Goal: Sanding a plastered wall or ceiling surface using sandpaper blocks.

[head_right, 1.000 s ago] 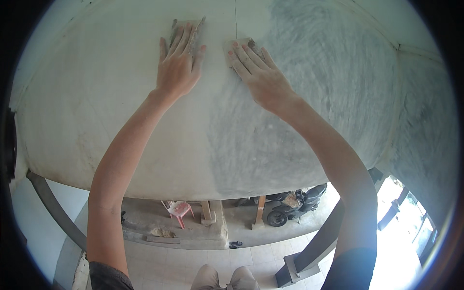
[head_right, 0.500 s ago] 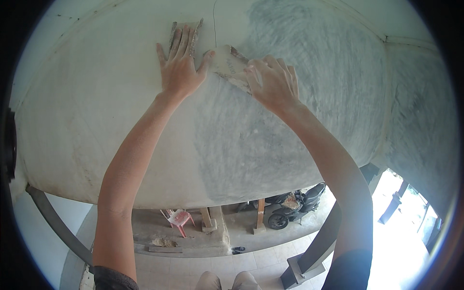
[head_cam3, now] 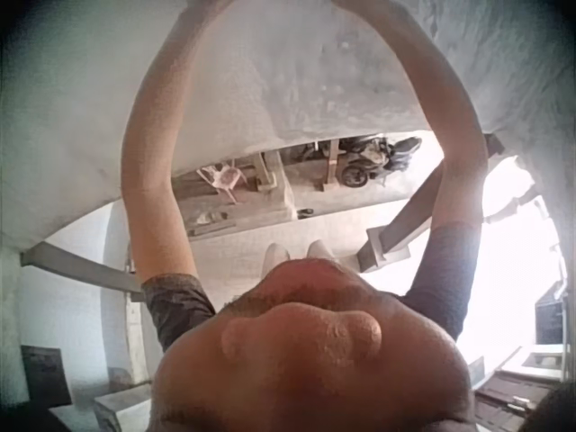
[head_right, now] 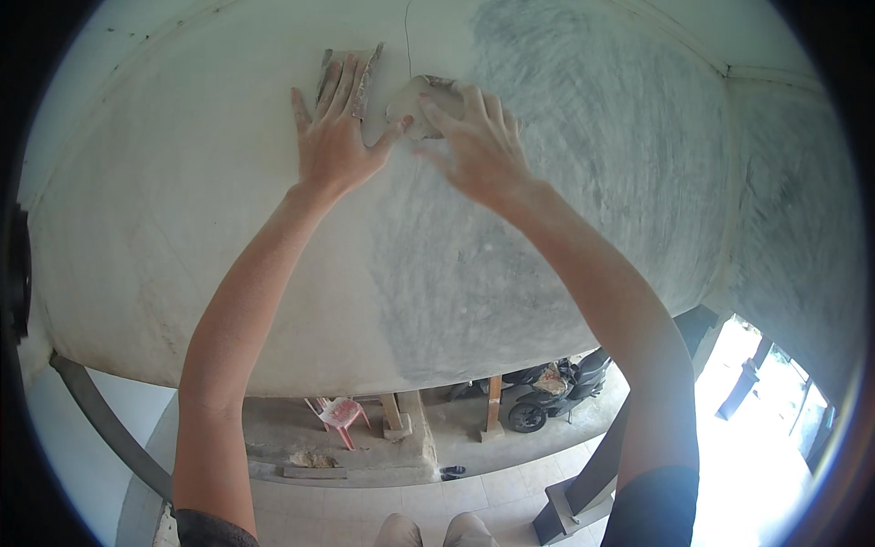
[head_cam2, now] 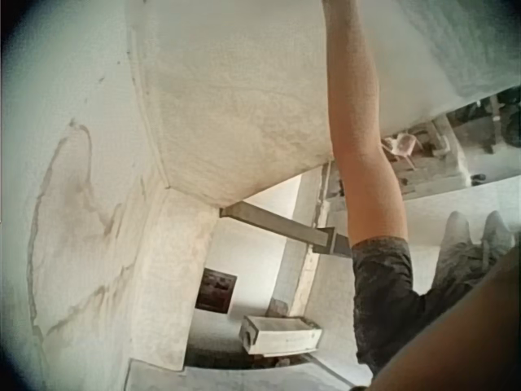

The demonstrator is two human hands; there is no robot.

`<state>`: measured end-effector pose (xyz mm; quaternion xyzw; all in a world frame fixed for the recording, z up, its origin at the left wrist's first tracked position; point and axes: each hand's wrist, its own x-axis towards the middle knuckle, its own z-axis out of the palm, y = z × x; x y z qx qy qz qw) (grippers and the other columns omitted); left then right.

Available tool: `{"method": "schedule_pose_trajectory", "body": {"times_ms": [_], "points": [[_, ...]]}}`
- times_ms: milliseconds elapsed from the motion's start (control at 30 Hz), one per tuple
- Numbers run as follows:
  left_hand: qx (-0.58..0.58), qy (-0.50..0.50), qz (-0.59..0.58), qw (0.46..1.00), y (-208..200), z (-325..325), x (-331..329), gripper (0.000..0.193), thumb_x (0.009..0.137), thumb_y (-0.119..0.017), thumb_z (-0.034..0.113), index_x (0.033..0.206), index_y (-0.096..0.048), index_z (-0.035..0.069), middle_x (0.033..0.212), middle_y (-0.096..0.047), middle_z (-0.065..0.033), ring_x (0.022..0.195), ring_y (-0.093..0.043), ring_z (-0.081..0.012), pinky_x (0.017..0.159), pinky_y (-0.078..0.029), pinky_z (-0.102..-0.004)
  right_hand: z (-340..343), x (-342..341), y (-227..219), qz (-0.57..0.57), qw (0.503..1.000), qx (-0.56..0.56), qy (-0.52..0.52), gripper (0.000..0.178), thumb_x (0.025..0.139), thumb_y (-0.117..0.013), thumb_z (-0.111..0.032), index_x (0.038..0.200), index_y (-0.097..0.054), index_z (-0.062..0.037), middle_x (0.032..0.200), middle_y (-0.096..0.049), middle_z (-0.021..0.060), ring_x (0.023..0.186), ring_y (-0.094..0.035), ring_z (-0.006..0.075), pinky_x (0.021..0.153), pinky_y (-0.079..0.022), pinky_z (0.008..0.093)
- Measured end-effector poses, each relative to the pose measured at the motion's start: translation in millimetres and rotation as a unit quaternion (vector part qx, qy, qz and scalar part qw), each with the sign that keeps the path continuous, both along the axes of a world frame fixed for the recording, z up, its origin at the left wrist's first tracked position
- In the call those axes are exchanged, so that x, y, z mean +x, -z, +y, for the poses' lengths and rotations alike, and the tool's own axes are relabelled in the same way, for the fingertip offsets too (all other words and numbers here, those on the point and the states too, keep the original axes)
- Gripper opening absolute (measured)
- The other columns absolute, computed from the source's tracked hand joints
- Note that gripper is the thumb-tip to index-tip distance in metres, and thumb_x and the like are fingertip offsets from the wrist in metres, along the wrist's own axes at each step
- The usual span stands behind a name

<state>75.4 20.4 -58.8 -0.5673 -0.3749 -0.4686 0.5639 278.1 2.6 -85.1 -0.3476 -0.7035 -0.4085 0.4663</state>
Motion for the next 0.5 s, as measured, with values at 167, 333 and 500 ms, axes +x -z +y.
{"method": "schedule_pose_trajectory", "body": {"times_ms": [167, 333, 500], "points": [[0.033, 0.037, 0.026, 0.998, -10, -2, -22, 0.059, 0.102, -0.036, 0.044, 0.151, -0.034, 0.012, 0.154, -0.038, -0.0031, 0.145, -0.031, -0.0197, 0.119, -0.009, -0.0603, -6, 11, -27, -0.057, 0.997, 0.037, 0.029, 0.048, 0.092, -0.058, -0.013, 0.139, -0.054, -0.0231, 0.140, -0.037, 0.0159, 0.125, -0.043, 0.0346, 0.101, -0.045, 0.0482], [0.060, 0.033, 0.020, 0.997, -7, -1, -23, 0.051, 0.104, -0.033, 0.035, 0.150, -0.036, 0.012, 0.152, -0.042, -0.0033, 0.143, -0.035, -0.0206, 0.119, -0.014, -0.0597, -15, -1, -49, -0.010, 0.993, 0.031, 0.113, 0.057, 0.090, -0.052, 0.002, 0.141, -0.052, -0.0241, 0.138, -0.039, 0.0163, 0.116, -0.051, 0.0319, 0.093, -0.053, 0.0411], [0.063, 0.051, 0.016, 0.997, -5, 2, -23, 0.050, 0.105, -0.033, 0.033, 0.150, -0.036, 0.012, 0.151, -0.043, -0.0031, 0.142, -0.036, -0.0209, 0.118, -0.015, -0.0598, -32, -25, -58, 0.002, 0.971, -0.019, 0.236, 0.044, 0.101, -0.043, -0.024, 0.145, -0.046, -0.0300, 0.133, -0.042, 0.0182, 0.115, -0.052, 0.0291, 0.095, -0.052, 0.0413]]}}
